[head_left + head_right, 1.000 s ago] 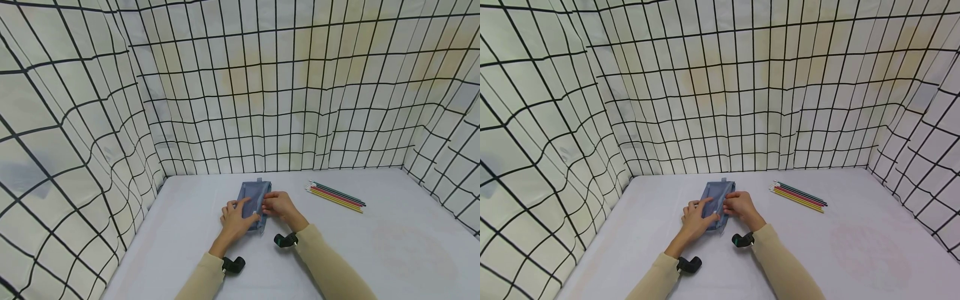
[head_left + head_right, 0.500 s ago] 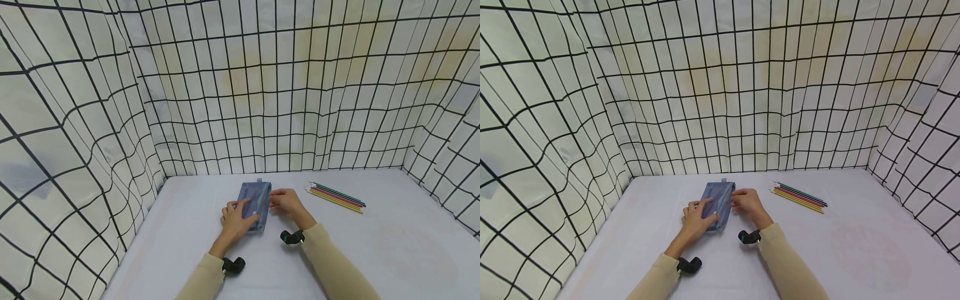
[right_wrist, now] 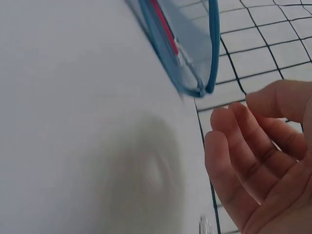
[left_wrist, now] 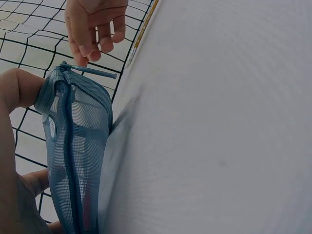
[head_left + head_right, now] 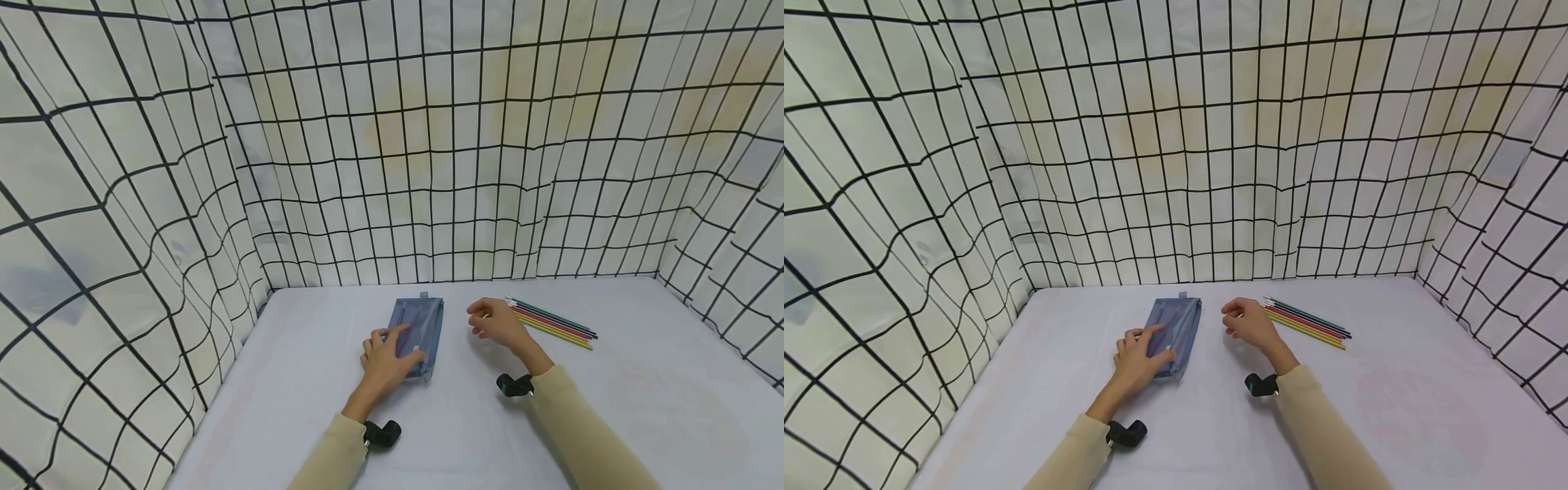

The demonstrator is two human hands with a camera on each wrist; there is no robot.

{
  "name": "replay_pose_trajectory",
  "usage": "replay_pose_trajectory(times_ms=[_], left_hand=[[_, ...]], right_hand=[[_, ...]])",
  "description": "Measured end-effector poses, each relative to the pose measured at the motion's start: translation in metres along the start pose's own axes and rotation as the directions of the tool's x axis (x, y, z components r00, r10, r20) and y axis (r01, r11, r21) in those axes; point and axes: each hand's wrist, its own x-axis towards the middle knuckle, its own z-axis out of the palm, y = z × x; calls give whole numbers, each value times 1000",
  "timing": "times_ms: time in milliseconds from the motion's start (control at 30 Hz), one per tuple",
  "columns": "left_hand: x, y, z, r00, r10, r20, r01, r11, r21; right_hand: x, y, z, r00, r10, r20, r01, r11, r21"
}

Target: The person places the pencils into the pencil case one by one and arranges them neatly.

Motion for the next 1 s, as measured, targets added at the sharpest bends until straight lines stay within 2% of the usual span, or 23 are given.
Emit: replay_pose_trajectory(times_ms=[200, 467, 667, 833, 1000], left_hand=[[-1, -1, 0, 1000, 3, 7, -3, 1000, -2], [-1, -1, -1, 1000, 5, 7, -5, 1000, 1], [0, 0, -1, 1000, 1, 8, -1, 1000, -3], [0, -1, -1, 1000, 3, 8, -3, 1000, -2], [0, 0, -1, 1000, 3, 7, -3, 1000, -3]], right_hand=[[-6, 22, -24, 992, -120, -39, 113, 981, -161], [-9, 37, -52, 974, -208, -89, 165, 922, -351], [-10, 48, -66, 978, -192, -82, 137, 887, -440], [-15, 52, -76, 983, -170, -72, 118, 880, -460], [-18, 53, -82, 991, -110, -71, 62, 875, -481]])
